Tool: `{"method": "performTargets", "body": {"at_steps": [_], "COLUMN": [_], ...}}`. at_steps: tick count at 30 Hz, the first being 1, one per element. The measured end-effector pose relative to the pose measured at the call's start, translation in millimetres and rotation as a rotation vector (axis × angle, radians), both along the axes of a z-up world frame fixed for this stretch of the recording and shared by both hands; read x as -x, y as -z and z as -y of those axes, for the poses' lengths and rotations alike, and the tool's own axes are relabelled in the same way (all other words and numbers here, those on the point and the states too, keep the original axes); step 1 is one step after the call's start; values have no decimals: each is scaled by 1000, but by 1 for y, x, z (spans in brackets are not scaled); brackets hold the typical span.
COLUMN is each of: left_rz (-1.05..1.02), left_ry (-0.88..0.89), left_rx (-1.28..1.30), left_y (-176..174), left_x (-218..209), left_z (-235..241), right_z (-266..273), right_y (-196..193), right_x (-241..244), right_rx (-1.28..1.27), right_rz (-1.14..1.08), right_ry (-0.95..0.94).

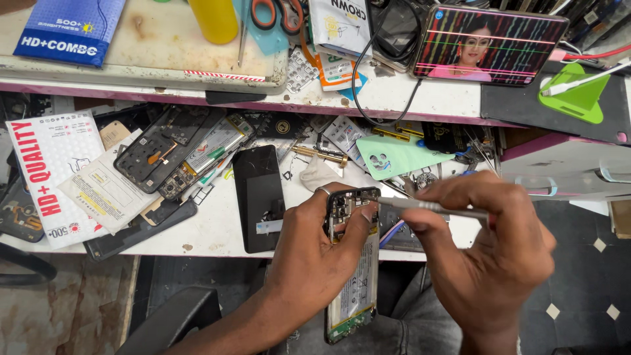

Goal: The person disassembles a smartphone, removes the battery, and uses a screwdriver to adjust internal components. The person then reinserts the battery and continues to manipulate the phone's internal parts.

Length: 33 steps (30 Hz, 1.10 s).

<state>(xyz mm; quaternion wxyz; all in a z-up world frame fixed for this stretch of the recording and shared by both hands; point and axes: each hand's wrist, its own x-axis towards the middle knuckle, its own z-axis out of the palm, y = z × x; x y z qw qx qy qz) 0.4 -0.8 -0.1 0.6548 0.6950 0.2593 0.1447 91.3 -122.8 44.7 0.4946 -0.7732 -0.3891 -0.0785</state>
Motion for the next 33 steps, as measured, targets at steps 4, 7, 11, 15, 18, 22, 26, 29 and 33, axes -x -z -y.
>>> {"method": "performTargets", "body": {"at_steps": [4,7,11,15,18,22,26,29,33], "left_rz": [88,0,154,210,-7,-11,113,78,-88], "left_ry": [27,18,28,28,62,73,91,80,79], "left_rx": [-22,-28,-43,-11,63,40,80,142,218], "left_y": [0,0,2,4,4,6,6,5,4], "left_x": [1,2,1,1,2,1,1,0,0], "left_z": [-4,-2,-1,-1,-1,-2,2,4,3], "right_z": [7,5,4,7,6,5,6,10,12], "right_y": [-6,-5,-6,-7,-5,-3,-9,-14,-13], "right_x": [4,4,-1,4,5,0,-4,3,1], "right_rx": [-59,15,91,-97,33,136,91,-134,55], "right_rz": [-212,-45,-4,-265,-57,94,88,-358,-29], "right_ry": [-138,-63,-36,-179,-74,34,-69,-214,-101]}}
